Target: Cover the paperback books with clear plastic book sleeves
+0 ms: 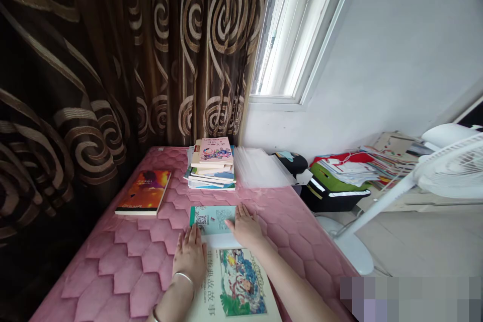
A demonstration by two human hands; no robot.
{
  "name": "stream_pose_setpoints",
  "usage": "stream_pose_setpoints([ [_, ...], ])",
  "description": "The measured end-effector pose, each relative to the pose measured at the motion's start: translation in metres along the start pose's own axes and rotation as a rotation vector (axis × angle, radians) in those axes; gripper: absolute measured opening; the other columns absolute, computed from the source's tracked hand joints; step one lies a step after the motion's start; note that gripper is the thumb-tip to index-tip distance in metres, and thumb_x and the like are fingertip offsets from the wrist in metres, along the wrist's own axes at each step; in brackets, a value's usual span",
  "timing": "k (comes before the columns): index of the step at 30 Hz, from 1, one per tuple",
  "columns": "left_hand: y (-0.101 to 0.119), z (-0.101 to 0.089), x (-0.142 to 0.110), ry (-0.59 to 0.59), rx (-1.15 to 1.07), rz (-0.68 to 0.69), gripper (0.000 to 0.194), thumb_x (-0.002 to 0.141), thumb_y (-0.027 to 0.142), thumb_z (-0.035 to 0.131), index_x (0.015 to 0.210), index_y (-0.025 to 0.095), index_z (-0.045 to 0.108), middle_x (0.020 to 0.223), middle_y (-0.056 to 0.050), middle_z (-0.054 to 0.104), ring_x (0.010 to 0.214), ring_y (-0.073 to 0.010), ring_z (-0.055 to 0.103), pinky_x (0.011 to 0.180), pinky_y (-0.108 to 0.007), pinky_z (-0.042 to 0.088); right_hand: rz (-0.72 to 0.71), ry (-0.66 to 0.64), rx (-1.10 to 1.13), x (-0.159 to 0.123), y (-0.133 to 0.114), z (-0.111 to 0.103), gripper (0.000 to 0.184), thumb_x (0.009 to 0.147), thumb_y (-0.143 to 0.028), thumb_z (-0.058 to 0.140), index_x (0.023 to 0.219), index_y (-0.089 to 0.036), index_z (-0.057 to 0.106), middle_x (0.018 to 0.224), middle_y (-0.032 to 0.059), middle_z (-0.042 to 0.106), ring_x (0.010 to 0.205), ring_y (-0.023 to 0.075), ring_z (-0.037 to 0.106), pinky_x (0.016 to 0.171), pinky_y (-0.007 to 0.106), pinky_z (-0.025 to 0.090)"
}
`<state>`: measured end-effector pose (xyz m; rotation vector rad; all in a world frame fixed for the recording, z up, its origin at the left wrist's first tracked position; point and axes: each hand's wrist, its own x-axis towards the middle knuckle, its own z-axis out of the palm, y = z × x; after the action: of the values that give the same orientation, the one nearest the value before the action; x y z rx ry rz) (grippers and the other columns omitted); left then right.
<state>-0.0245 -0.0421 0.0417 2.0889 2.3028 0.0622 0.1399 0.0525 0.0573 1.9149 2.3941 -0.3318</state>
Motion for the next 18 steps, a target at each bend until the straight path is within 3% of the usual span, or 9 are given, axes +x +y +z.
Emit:
stream_pose_setpoints([
  [3, -0.001, 0.005, -0.002, 0.015, -0.045, 0.004, 0.052, 0.091, 0.022, 0.027, 0.139, 0.009, 0.043, 0.147, -0.012, 0.040, 0.135, -0.0245, 0.038, 0.114, -0.041, 0.027, 0.003, 0.087, -0.004, 0.002, -0.019, -0.005, 0.069, 0.093, -0.052, 0.029, 0.138, -0.001, 0.042, 0.145, 0.0257, 0.036, 0.135, 0.0370, 0.029, 0.106, 0.056, 0.022],
  [7, -0.004, 0.008, 0.001, 0.043, -0.093, 0.014, 0.051, 0.090, 0.021, 0.029, 0.138, 0.011, 0.045, 0.145, -0.012, 0.043, 0.133, -0.0252, 0.040, 0.114, -0.044, 0.028, -0.112, 0.200, 0.112, 0.011, -0.062, -0.002, 0.063, 0.087, -0.061, 0.042, 0.121, -0.011, 0.059, 0.130, 0.0210, 0.054, 0.124, 0.0340, 0.044, 0.097, 0.044, 0.037],
  [12, -0.006, 0.008, 0.001, 0.016, -0.119, 0.013, 0.052, 0.090, 0.022, 0.028, 0.138, 0.010, 0.045, 0.144, -0.013, 0.045, 0.133, -0.0264, 0.039, 0.114, -0.043, 0.029, -0.114, 0.134, 0.163, 0.042, -0.100, 0.002, 0.054, 0.076, -0.062, 0.059, 0.106, -0.018, 0.065, 0.113, 0.0133, 0.066, 0.105, 0.0278, 0.059, 0.085, 0.035, 0.043],
  [18, -0.008, 0.012, 0.003, -0.004, -0.119, 0.018, 0.052, 0.091, 0.025, 0.026, 0.137, 0.013, 0.047, 0.143, -0.012, 0.047, 0.132, -0.0279, 0.041, 0.114, -0.046, 0.027, -0.043, 0.103, 0.105, 0.079, -0.112, -0.008, 0.060, 0.079, -0.067, 0.052, 0.096, -0.013, 0.071, 0.098, 0.0170, 0.071, 0.096, 0.0290, 0.065, 0.079, 0.034, 0.045],
])
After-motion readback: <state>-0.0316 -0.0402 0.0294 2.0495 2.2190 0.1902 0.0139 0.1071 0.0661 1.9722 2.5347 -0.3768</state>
